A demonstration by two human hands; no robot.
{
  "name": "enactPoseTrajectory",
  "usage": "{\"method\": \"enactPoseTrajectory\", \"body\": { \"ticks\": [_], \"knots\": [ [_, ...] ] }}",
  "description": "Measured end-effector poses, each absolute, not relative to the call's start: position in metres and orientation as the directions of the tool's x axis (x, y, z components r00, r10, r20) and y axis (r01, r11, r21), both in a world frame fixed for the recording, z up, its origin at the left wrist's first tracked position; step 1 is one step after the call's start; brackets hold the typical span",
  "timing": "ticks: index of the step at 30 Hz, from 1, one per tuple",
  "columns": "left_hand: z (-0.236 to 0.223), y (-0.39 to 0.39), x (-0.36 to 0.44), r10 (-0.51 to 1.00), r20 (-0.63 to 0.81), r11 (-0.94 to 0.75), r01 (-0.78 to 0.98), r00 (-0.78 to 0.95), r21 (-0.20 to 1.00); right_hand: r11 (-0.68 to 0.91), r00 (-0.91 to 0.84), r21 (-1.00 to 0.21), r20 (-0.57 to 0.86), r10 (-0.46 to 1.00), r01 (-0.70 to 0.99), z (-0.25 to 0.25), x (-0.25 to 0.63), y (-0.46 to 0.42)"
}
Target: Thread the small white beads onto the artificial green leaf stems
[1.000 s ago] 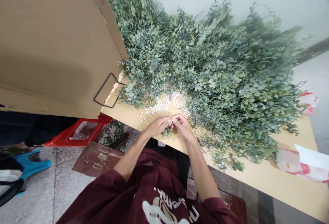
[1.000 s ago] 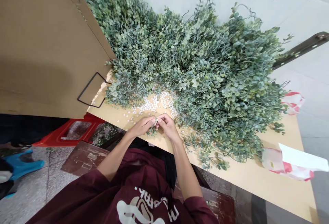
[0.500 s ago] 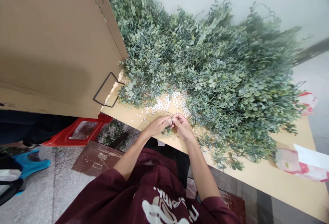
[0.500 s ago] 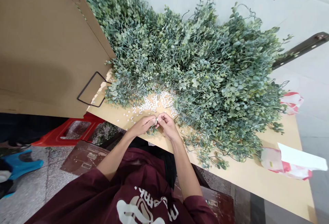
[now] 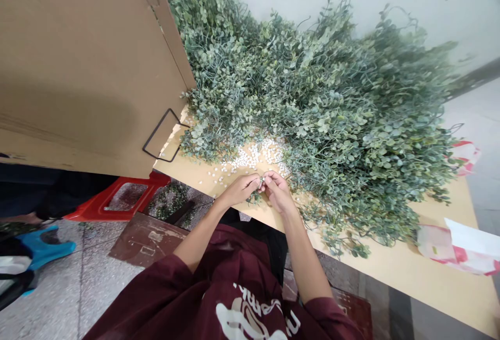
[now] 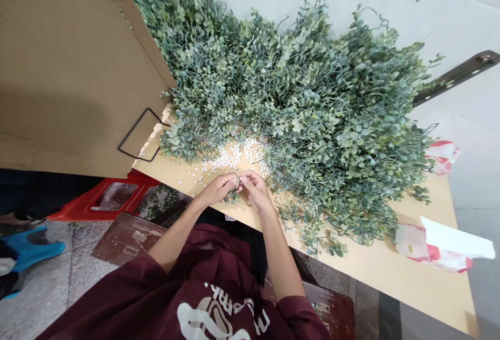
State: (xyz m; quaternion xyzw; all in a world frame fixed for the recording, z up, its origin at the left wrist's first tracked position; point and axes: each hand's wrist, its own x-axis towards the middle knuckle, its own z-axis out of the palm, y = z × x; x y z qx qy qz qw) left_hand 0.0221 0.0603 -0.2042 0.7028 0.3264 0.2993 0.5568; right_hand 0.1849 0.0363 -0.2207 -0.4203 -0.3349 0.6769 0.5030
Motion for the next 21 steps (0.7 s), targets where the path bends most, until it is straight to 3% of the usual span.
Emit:
{"method": "enactPoseTrajectory", "body": {
  "ticks": [21],
  "knots": [
    [-0.2048, 0.0615, 0.0208, 0.788, 0.064, -0.172, 0.118, 0.613, 0.978, -0.219, -0.119, -0.904, -0.188, 0.975, -0.368, -0.2245, 0.1849, 0.0353]
  ]
}}
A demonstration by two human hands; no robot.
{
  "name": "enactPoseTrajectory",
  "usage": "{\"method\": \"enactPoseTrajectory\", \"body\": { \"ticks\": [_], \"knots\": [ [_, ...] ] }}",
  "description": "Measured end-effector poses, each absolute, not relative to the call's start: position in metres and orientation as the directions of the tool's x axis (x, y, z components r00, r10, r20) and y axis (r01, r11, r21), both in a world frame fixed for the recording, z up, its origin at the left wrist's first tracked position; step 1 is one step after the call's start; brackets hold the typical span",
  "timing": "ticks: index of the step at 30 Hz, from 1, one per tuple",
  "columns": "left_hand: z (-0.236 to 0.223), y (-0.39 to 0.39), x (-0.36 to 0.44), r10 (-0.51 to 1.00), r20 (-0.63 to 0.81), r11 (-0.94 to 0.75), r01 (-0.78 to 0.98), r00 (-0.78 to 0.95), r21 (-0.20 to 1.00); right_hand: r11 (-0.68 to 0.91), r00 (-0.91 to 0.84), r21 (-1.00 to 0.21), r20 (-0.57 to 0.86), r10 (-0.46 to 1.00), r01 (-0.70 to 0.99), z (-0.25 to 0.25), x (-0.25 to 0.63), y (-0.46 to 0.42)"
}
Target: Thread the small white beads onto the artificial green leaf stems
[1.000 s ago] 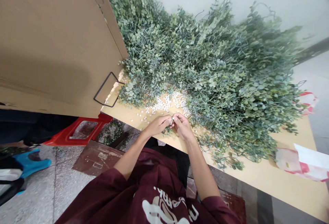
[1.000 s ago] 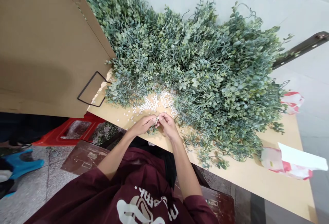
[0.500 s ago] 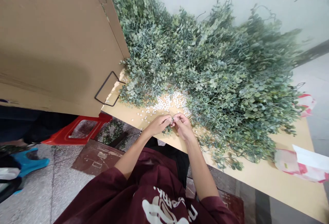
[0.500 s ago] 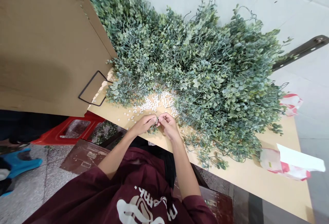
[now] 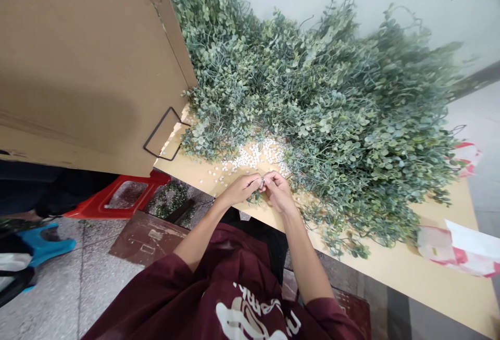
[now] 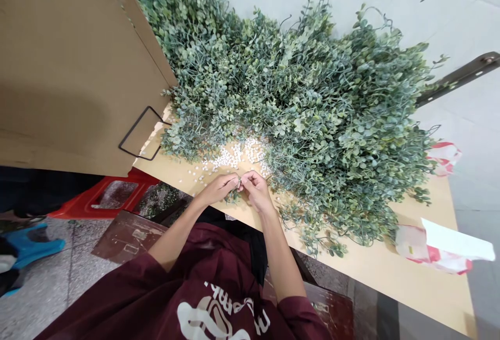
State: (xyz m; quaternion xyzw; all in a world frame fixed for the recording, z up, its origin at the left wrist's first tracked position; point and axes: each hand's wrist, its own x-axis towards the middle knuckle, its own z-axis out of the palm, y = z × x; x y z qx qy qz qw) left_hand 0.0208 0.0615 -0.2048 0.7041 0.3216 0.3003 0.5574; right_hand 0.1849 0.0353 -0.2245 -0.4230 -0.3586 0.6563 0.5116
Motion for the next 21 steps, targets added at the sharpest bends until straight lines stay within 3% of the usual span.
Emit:
{"method": "enactPoseTrajectory", "body": {
  "ticks": [21],
  "knots": [
    [-0.206, 0.062, 0.023, 0.808, 0.043, -0.19, 0.192, 0.588, 0.963, -0.109, 0.023, -0.943, -0.123, 0.992, -0.315, -0.225, 0.174, 0.033]
  ]
}}
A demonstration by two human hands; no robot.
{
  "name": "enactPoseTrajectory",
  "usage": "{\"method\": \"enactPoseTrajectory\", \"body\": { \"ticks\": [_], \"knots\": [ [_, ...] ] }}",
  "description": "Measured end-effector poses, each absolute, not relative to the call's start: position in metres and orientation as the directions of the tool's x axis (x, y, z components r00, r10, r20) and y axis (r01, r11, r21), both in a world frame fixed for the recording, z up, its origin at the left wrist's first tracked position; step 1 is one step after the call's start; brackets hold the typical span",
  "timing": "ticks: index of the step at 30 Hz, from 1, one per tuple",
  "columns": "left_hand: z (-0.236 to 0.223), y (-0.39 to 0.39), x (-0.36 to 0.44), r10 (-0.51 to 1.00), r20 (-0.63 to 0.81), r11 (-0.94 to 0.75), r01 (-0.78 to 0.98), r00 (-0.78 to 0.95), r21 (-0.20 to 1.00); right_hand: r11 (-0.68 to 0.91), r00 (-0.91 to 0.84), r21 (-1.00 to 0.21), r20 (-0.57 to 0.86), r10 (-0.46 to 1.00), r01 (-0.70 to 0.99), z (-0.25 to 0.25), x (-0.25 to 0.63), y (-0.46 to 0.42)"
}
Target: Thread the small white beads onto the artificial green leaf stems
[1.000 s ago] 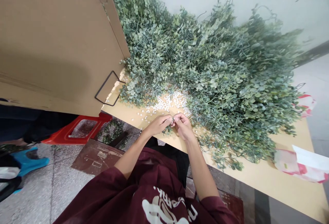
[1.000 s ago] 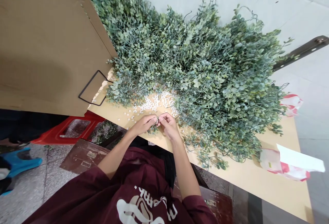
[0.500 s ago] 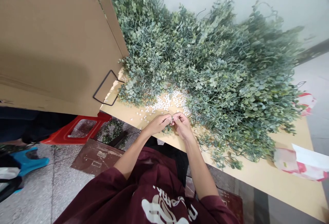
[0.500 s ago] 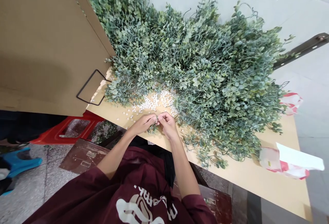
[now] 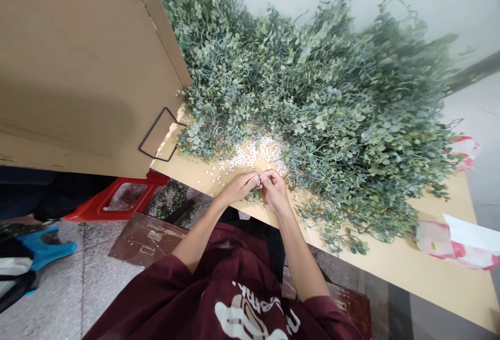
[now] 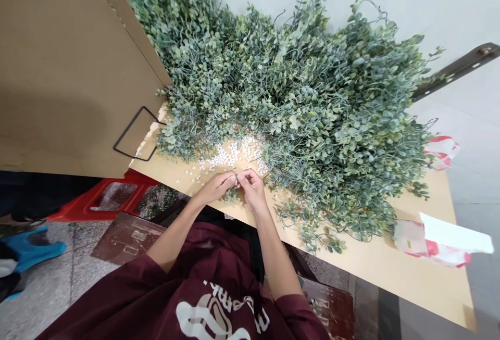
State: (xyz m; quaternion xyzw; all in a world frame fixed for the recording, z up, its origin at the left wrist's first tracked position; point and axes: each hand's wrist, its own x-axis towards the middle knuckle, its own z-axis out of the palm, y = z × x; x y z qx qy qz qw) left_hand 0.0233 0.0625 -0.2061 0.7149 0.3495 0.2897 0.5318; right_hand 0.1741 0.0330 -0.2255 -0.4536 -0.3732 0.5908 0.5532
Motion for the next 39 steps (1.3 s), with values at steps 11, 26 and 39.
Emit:
{"method": "enactPoseTrajectory", "body": {
  "ticks": [11, 26, 39],
  "knots": [
    [-0.2062, 0.0617, 0.0235, 0.807, 0.083, -0.234, 0.186, 0.585, 0.954, -0.058, 0.061, -0.955, -0.079, 0.995, -0.291, -0.225, 0.1709, 0.0312],
    [-0.2047, 0.0609, 0.0227, 0.789, 0.079, -0.222, 0.163, 0.609, 0.961, -0.097, 0.024, -0.909, -0.117, 0.993, -0.405, -0.2297, 0.1739, 0.0314],
    [-0.2093, 0.062, 0.0224, 0.781, 0.094, -0.231, 0.145, 0.618, 0.962, -0.09, 0.024, -0.919, -0.107, 0.994, -0.383, -0.2289, 0.1732, 0.0318]
  ]
}}
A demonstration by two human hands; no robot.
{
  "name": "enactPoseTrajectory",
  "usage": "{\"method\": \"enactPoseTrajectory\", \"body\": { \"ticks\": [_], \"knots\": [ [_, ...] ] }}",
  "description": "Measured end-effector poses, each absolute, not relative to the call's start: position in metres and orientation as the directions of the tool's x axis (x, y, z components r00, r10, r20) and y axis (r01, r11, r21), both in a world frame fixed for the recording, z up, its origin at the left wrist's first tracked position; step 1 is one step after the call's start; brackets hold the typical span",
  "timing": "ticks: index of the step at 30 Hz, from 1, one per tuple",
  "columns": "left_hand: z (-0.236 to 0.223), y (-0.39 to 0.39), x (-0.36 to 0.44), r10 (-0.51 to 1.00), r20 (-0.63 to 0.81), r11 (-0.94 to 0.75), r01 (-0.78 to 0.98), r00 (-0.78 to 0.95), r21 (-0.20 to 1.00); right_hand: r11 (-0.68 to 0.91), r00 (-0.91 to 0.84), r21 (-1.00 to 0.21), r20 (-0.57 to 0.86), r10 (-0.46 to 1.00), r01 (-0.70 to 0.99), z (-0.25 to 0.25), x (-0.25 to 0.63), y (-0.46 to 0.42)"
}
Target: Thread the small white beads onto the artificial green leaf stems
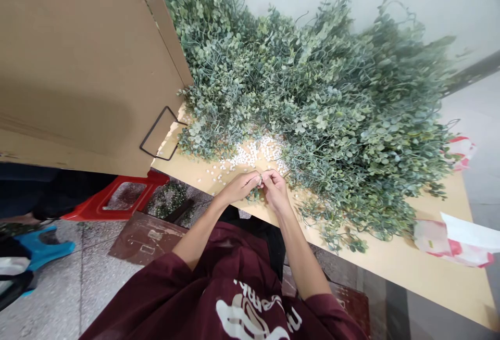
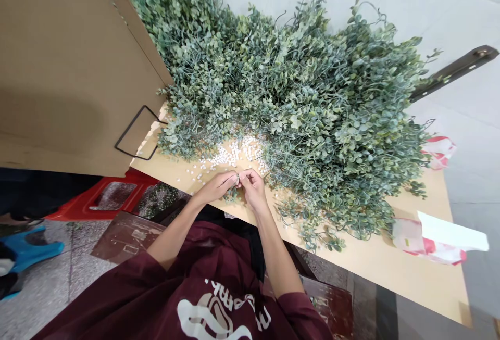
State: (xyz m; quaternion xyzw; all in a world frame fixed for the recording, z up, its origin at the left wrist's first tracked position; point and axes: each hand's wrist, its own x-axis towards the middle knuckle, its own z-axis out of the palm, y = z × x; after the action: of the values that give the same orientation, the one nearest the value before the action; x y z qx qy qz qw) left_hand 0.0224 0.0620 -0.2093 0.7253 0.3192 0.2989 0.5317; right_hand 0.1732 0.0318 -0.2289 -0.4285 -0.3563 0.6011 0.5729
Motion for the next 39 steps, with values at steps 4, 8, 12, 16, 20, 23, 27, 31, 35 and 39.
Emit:
{"method": "enactPoseTrajectory", "body": {
  "ticks": [4, 8, 12, 16, 20, 23, 27, 31, 35, 39],
  "knots": [
    [-0.21, 0.062, 0.0222, 0.784, 0.092, -0.232, 0.152, 0.614, 0.961, -0.088, 0.031, -0.92, -0.108, 0.994, -0.381, -0.2276, 0.173, 0.0319],
    [-0.2098, 0.0625, 0.0222, 0.789, 0.088, -0.231, 0.16, 0.608, 0.96, -0.102, 0.025, -0.919, -0.12, 0.992, -0.381, -0.2262, 0.1733, 0.0324],
    [-0.2082, 0.0623, 0.0228, 0.796, 0.088, -0.225, 0.158, 0.599, 0.961, -0.101, 0.034, -0.913, -0.125, 0.992, -0.394, -0.2262, 0.1727, 0.0318],
    [-0.2057, 0.0612, 0.0229, 0.819, 0.062, -0.197, 0.177, 0.571, 0.964, -0.091, 0.07, -0.914, -0.129, 0.989, -0.395, -0.228, 0.1706, 0.0306],
    [-0.2051, 0.0603, 0.022, 0.826, 0.075, -0.188, 0.148, 0.558, 0.971, -0.082, 0.094, -0.93, -0.123, 0.988, -0.357, -0.228, 0.1688, 0.03],
    [-0.2057, 0.0604, 0.0218, 0.825, 0.082, -0.183, 0.127, 0.559, 0.975, -0.065, 0.097, -0.936, -0.104, 0.99, -0.345, -0.2275, 0.1682, 0.03],
    [-0.207, 0.061, 0.0219, 0.815, 0.108, -0.21, 0.116, 0.569, 0.971, -0.058, 0.102, -0.942, -0.097, 0.99, -0.332, -0.2287, 0.1683, 0.0299],
    [-0.2094, 0.0616, 0.0215, 0.809, 0.118, -0.234, 0.13, 0.576, 0.964, -0.063, 0.093, -0.95, -0.095, 0.991, -0.307, -0.2305, 0.1689, 0.0294],
    [-0.2116, 0.0623, 0.0213, 0.809, 0.115, -0.244, 0.15, 0.577, 0.958, -0.057, 0.102, -0.959, -0.088, 0.991, -0.277, -0.2304, 0.1684, 0.0289],
    [-0.211, 0.0627, 0.0216, 0.806, 0.112, -0.253, 0.168, 0.581, 0.953, -0.054, 0.117, -0.966, -0.087, 0.989, -0.255, -0.2286, 0.167, 0.0285]
  ]
}}
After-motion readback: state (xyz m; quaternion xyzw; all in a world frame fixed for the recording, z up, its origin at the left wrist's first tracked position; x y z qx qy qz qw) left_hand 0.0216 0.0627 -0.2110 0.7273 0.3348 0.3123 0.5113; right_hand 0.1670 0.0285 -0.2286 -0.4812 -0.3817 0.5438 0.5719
